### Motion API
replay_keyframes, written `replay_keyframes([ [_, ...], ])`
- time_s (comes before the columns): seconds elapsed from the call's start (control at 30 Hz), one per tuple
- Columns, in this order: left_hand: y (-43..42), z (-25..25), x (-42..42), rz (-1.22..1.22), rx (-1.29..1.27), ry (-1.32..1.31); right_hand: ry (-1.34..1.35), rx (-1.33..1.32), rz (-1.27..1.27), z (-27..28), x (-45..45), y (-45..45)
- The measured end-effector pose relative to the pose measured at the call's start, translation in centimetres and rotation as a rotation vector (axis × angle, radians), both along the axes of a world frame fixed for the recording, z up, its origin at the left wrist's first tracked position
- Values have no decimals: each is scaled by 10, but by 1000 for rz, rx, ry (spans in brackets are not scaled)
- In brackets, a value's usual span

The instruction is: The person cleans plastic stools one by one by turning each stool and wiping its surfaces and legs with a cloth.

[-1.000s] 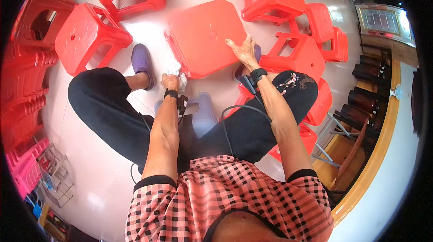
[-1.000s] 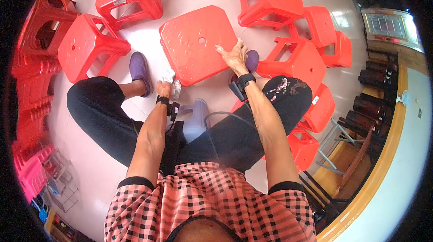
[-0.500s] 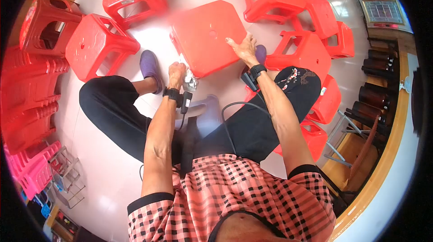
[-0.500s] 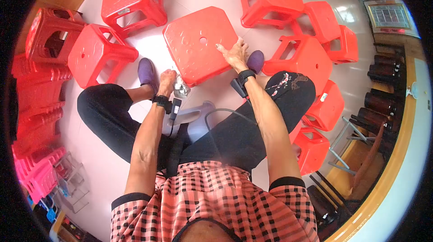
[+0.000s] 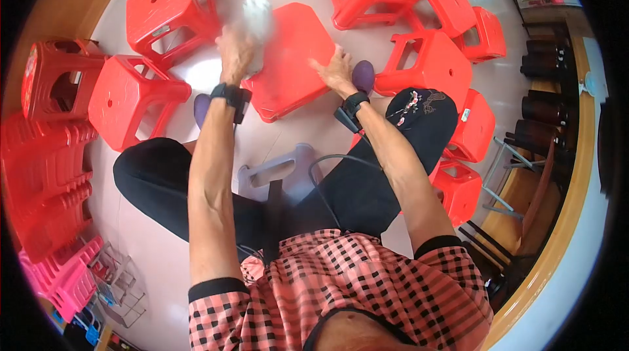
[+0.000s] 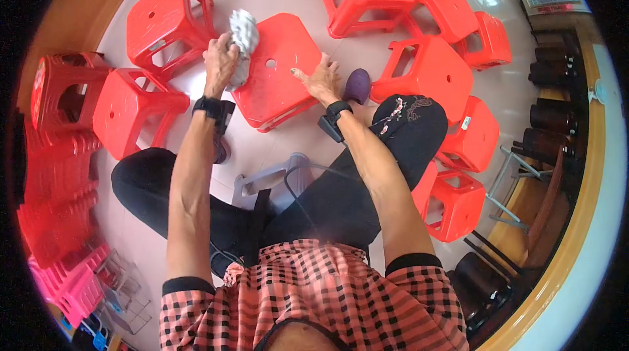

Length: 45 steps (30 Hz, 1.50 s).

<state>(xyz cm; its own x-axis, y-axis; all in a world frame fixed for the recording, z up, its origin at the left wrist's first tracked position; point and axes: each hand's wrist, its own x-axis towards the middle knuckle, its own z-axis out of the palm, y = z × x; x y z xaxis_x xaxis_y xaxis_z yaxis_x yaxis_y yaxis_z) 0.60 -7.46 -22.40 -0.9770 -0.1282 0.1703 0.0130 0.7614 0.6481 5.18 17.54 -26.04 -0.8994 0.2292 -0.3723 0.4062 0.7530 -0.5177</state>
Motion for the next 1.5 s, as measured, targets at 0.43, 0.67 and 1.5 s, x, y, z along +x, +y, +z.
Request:
replay_keyframes([
  [0.43, 86, -12, 85, -404, -226, -60, 44, 28, 6, -15, -2, 4],
  [0.67, 86, -16, 106, -671, -205, 21, 124, -27, -28, -11, 1, 3],
  [1.5, 11, -23, 27, -254, -467, 272, 89, -41, -59, 4, 4, -8],
])
